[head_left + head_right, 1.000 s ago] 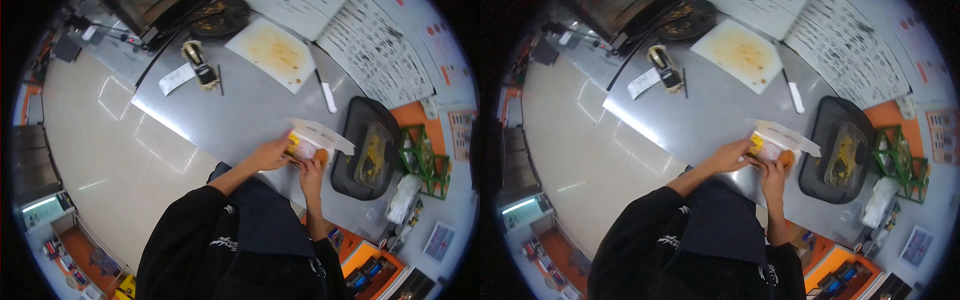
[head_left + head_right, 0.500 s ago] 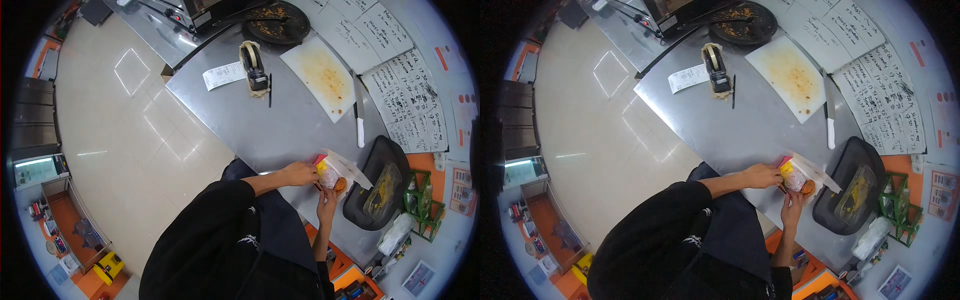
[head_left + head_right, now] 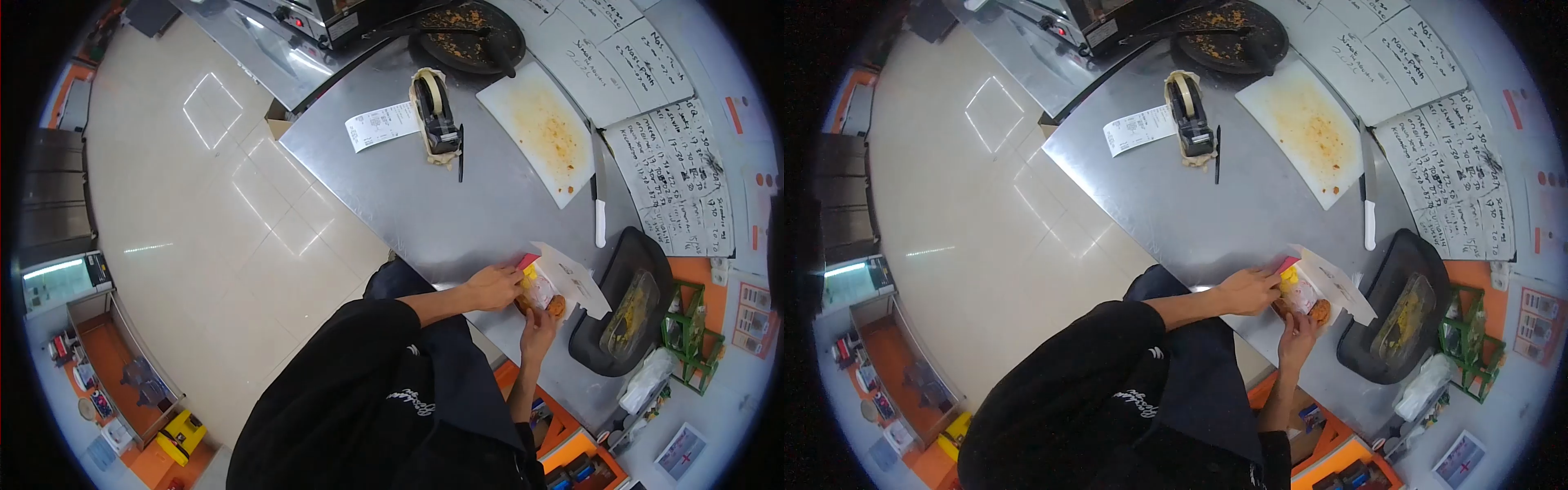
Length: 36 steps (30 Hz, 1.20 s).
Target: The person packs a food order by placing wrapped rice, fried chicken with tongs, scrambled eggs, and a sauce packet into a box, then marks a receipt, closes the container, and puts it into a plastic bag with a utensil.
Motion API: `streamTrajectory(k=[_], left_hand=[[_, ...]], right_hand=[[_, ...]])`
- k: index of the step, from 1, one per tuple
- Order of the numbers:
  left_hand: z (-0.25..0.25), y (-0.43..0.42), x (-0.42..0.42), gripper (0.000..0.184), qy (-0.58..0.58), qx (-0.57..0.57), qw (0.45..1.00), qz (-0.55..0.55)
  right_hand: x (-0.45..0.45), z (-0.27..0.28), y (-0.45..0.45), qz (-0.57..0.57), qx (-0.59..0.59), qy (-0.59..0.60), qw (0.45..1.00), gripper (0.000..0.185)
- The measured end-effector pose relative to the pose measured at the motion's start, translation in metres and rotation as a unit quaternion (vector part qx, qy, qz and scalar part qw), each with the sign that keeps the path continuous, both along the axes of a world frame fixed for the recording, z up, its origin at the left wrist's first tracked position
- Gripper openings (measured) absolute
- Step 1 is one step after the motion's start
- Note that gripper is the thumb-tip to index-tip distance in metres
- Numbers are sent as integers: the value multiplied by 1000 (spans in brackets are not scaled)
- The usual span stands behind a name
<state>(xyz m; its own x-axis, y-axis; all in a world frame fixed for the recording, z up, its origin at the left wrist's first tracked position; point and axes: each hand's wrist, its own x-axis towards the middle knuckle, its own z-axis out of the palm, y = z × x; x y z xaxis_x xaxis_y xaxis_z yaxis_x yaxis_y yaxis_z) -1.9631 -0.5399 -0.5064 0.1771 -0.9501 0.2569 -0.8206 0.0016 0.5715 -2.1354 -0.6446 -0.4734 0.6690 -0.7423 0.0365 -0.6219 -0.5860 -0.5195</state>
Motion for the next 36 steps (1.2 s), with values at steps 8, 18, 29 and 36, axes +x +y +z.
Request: streamTrajectory(k=[8,18,29,36], left_hand=[[-1,12,0,17,43,-16,999,-12],[1,79,59,37,81,-55,985,146],[-37,171,332,49,21,65,873,484],[-19,196,319,41,302,273,835,370]], right_hand=[[-14,0,9,10,26,20,999,13],[-59,24,-29,-148,3,-174,974,14],[182,34,44,64,113,-196,972,24],[352,-62,43,109,32,5,993,45]])
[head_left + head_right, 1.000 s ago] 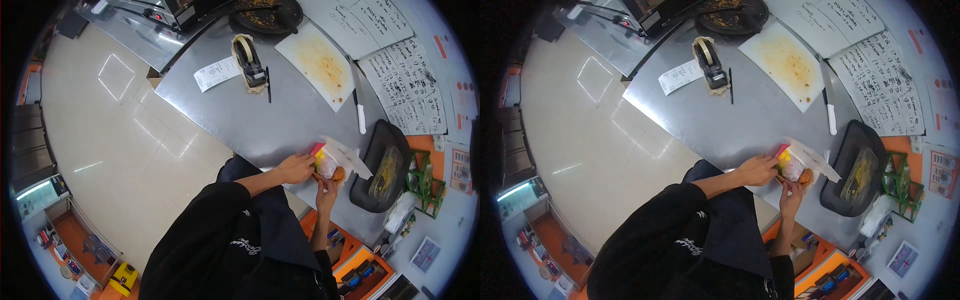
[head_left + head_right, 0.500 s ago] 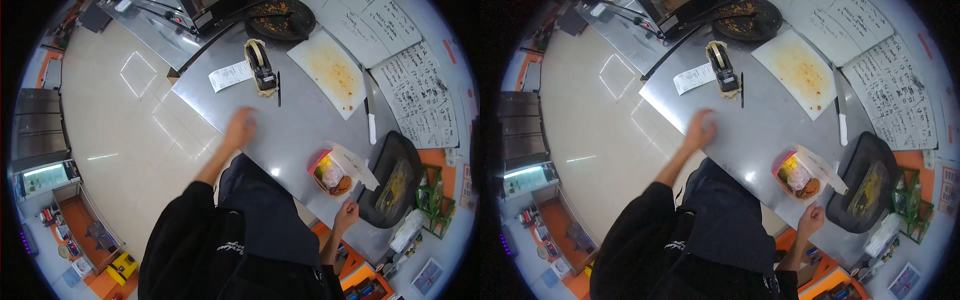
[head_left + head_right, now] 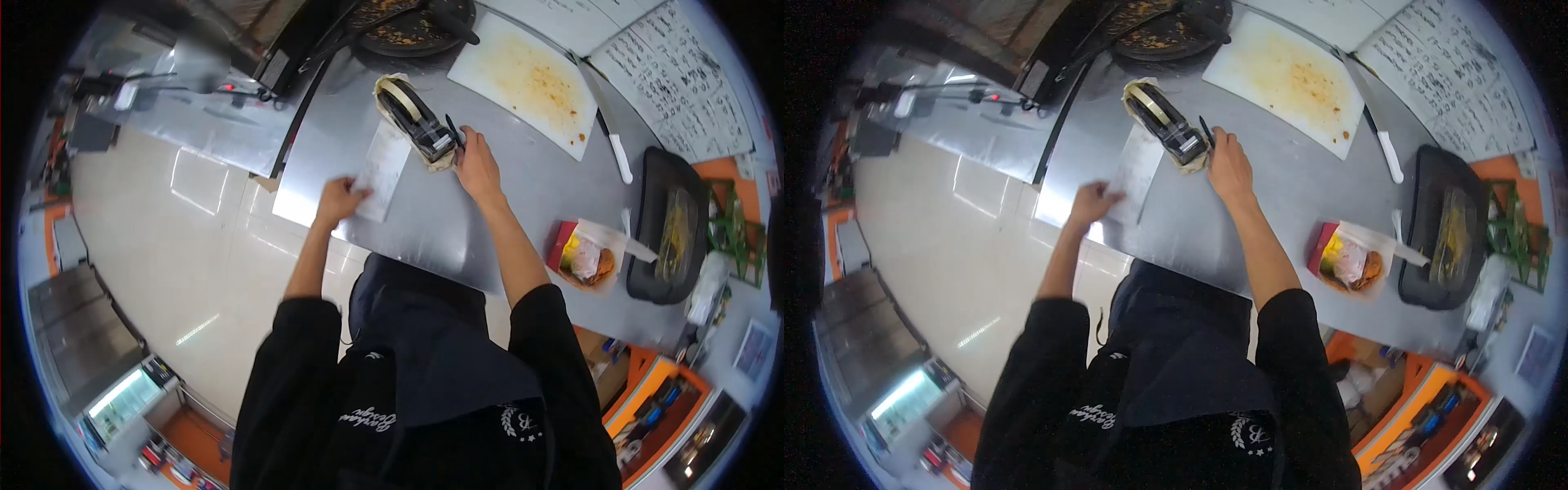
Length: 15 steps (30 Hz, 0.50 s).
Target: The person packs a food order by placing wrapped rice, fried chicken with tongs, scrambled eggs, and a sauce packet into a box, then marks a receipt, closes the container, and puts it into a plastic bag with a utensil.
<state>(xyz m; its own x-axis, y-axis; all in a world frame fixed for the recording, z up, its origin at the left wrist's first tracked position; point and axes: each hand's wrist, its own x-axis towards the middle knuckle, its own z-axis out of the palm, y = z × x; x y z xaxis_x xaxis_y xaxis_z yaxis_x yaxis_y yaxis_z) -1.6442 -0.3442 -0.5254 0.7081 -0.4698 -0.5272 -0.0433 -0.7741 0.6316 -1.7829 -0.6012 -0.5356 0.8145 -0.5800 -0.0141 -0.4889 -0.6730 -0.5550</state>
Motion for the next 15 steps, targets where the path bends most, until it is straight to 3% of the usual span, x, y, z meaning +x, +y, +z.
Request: streamTrajectory(k=[1,2,5,8,9,11,12,13,15], left_hand=[[-9,15,-16,42,67,-25,997,3],[-5,26,-39,45,192,-122,971,71],[5,45,-96,47,393,-170,896,120],[20,20,-115,53,340,-129,929,-74],[18,7,-116,56,333,-176,920,-108],[11,-23,-123,63,319,-268,893,-169],[-4,-41,-128,70,280,-281,894,-208],[-19,-58,-135,78,240,-293,892,-247],[-2,-98,-145,82,207,-278,900,-263]], right_hand=[[3,-2,-2,-15,16,4,1000,45],[3,2,-2,-32,35,9,999,46],[-24,20,7,-82,62,41,994,44],[-75,10,18,-104,45,77,991,37],[-95,2,21,-106,35,86,990,35],[-145,5,29,-206,206,24,957,28],[-166,6,39,-253,287,-15,924,25],[-181,14,54,-271,300,-124,906,21],[-202,37,78,-294,303,-341,840,14]])
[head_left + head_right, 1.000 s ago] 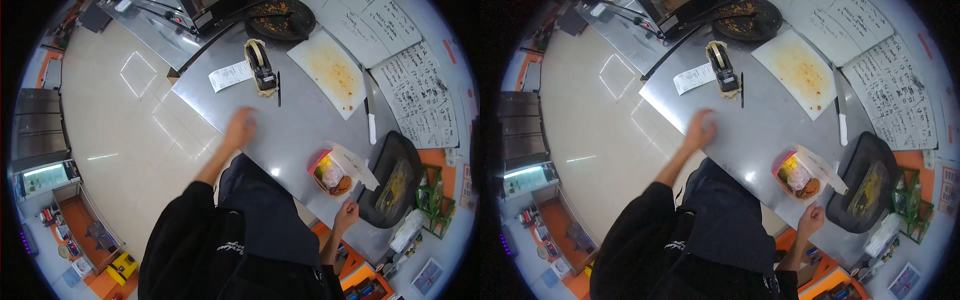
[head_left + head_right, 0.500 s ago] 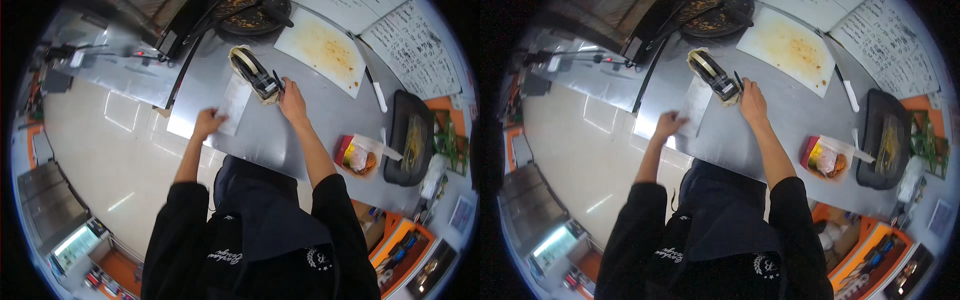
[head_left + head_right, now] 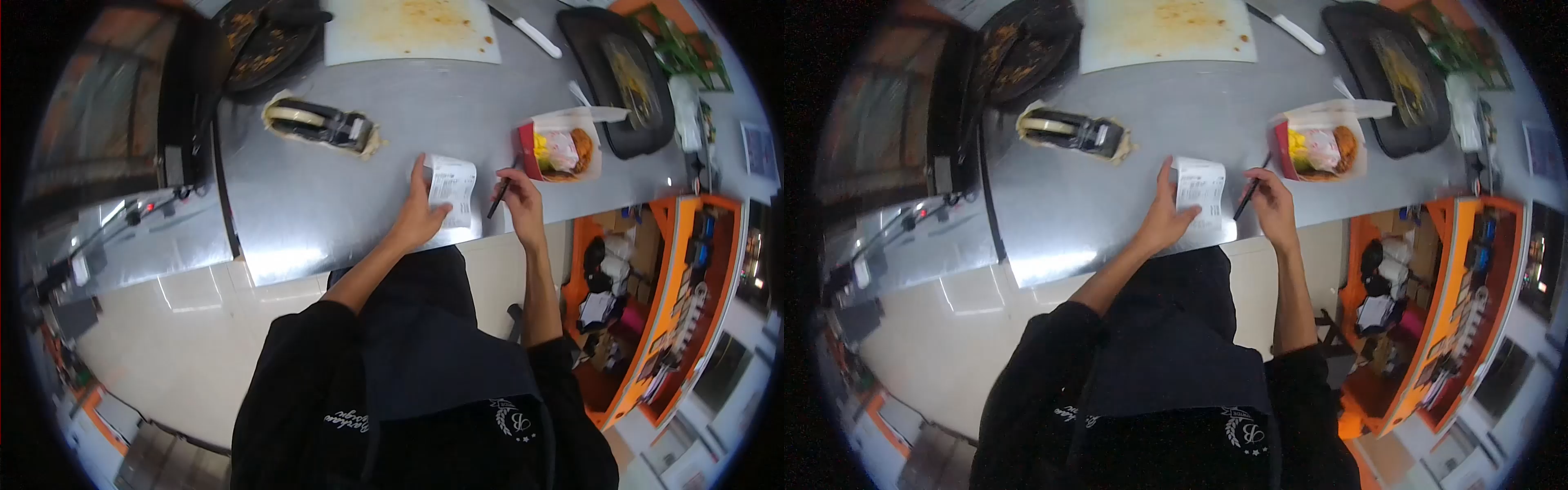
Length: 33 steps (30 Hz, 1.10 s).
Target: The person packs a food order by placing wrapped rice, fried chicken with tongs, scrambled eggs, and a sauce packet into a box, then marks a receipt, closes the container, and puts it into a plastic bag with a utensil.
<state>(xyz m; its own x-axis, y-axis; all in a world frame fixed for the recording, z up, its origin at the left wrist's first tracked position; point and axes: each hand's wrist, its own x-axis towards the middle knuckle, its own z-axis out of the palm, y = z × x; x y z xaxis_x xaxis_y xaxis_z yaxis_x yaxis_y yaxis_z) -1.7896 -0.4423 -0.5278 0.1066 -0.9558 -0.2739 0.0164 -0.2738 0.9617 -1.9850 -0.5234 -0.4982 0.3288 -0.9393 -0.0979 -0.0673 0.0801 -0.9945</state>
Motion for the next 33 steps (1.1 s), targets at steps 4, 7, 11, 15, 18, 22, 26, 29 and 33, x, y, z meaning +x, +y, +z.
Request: streamTrajectory(k=[4,7,11,15,18,22,26,29,33], left_hand=[[1,-37,-21,86,-154,-60,986,-27],[13,-37,-25,80,-172,6,981,-85],[7,-33,-31,77,-142,-80,982,-100],[6,-36,-41,76,-7,-83,994,-64],[12,-33,-43,77,47,-77,994,-60],[9,-41,-20,68,-167,-146,972,-76],[-13,-74,12,55,-359,-181,902,-156],[-19,-85,16,48,-435,-211,860,-162],[-22,-86,13,36,-469,-264,837,-100]], right_hand=[[-14,-3,29,-98,-99,144,980,7],[-18,-7,38,-82,-19,173,981,14],[8,-17,40,-147,-53,15,988,31],[19,-32,30,-204,-231,166,937,20],[31,-27,24,-223,-194,97,950,27],[27,-42,14,-148,-205,77,964,34],[16,-50,5,-12,-214,152,965,34],[13,-42,8,-39,-304,266,914,29],[5,-29,9,-109,-178,142,968,22]])
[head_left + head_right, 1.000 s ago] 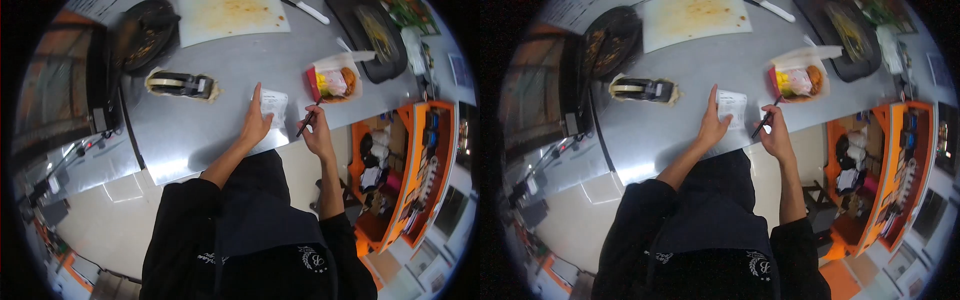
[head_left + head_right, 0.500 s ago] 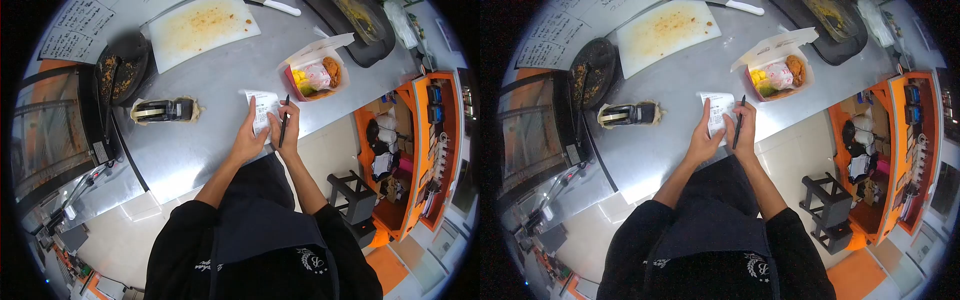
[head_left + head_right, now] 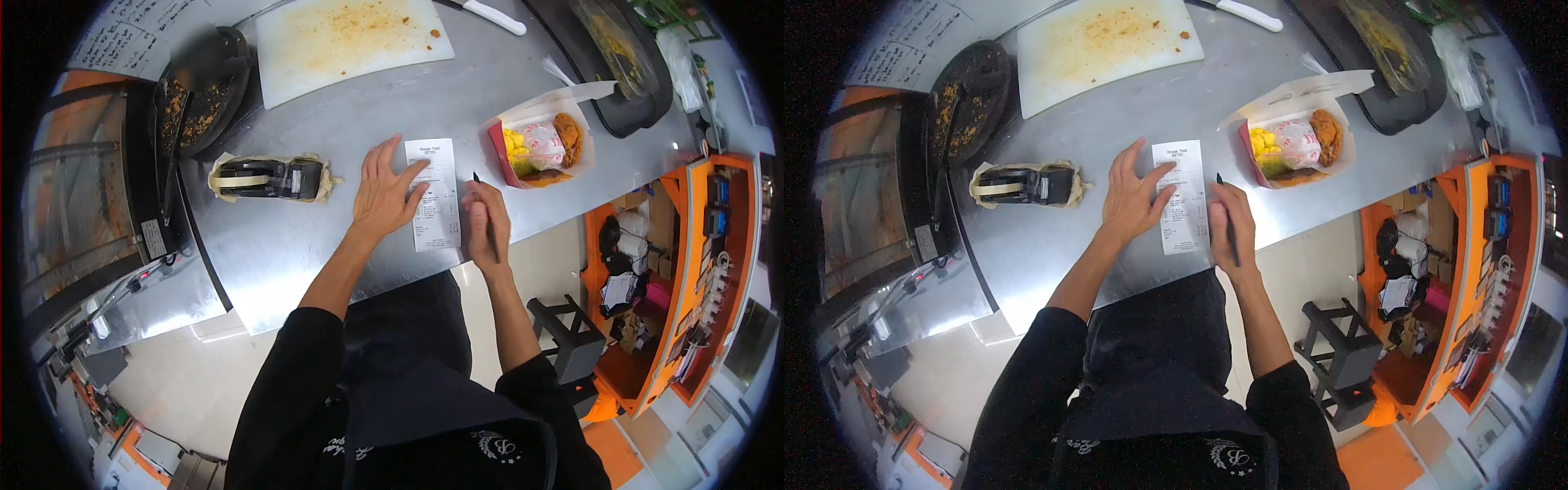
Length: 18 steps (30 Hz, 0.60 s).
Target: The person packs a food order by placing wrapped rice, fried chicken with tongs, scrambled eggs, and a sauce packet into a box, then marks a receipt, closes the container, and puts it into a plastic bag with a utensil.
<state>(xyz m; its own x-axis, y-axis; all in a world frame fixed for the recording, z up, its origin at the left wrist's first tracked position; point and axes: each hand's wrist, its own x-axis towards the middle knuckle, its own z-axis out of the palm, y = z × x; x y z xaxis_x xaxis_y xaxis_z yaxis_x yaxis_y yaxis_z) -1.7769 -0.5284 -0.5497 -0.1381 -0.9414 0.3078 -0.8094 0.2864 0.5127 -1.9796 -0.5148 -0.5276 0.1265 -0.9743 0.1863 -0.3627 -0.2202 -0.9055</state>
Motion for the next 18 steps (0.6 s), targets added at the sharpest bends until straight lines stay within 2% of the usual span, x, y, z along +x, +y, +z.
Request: streamTrajectory(k=[1,5,6,9,16,18], left_hand=[[0,1,0,32,0,-11,1000,5],[-3,-1,0,27,-50,43,998,-23],[-5,-1,0,26,-51,46,997,-26],[-5,-4,1,25,-44,51,997,-25],[-7,-5,2,24,-27,52,998,-24],[-8,-5,2,24,-23,48,998,-21]], right_hand=[[-2,-3,0,-10,86,-86,993,22],[6,-5,0,-8,283,-111,953,22],[8,-10,0,-14,298,-100,949,18],[2,-12,-11,119,105,14,987,17],[0,-31,-15,102,109,-81,985,16],[0,-35,-14,93,94,-48,990,14]])
